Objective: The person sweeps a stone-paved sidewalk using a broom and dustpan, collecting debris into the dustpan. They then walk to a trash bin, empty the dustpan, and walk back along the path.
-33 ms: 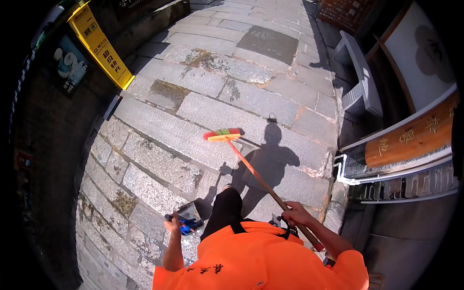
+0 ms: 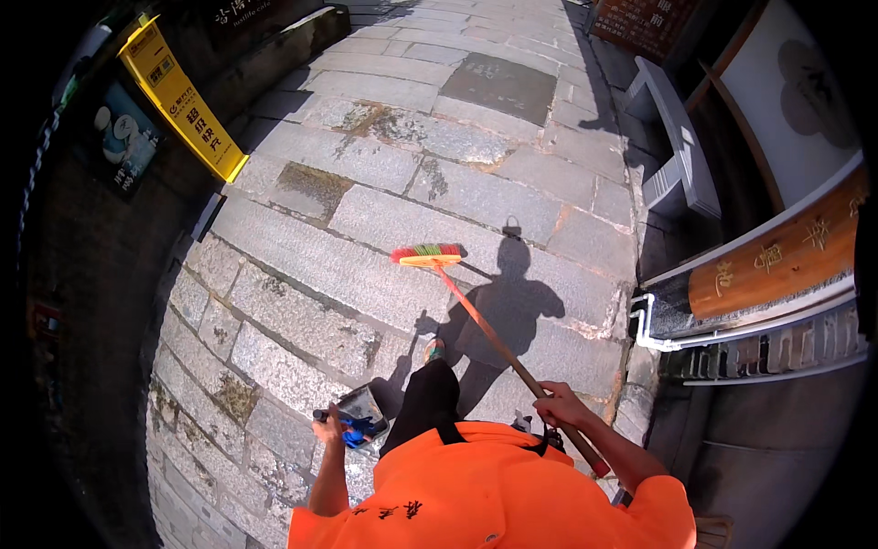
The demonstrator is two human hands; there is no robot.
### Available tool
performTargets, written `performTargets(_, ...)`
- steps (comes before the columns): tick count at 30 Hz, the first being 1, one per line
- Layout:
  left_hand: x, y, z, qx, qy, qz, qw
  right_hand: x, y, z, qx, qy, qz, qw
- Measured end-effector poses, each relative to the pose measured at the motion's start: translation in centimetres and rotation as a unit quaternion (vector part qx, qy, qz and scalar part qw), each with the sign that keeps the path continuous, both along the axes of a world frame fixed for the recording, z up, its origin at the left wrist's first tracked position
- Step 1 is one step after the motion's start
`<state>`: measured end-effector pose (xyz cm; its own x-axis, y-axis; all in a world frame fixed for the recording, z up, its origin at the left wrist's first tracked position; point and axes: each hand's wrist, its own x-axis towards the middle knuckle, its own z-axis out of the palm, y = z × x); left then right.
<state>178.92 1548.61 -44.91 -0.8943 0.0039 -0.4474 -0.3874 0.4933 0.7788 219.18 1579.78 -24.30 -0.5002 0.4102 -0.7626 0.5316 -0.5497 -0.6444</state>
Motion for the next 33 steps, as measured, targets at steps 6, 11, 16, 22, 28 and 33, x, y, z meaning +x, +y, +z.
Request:
performTargets(6, -2.2, 24.2, -1.3, 0.097, 0.081, -0.067, 0.99, -0.5, 17.4, -2.9, -0.001, 0.007, -0.222, 0.975)
performTargets(11, -3.2, 43.9, -1.7, 0.231, -0.038, -0.122, 0.965, 0.6, 30.4, -1.9, -0.09, 0.066, -0.435, 0.894)
performTargets(16, -5.0, 64.2, 2.9, 0.201, -0.03, -0.244, 0.948, 2.8, 41.6, -2.2, -0.196, 0.184, -0.589, 0.762)
performTargets(22, -4.1, 88.0, 7.0, 0.166, -0.002, -0.382, 0.909, 4.9, 56.8, -2.9, -0.268, 0.428, -0.656, 0.561)
performTargets(28, -2.3, 108.0, 9.3, 0.18, 0.018, -0.406, 0.896, 8.3, 74.2, -3.5, -0.136, 0.536, -0.647, 0.524)
performTargets(33, 0.2, 122.4, 10.3, 0.175, 0.047, -0.424, 0.887, 10.2, 88.6, 0.5, -0.11, 0.432, -0.635, 0.631)
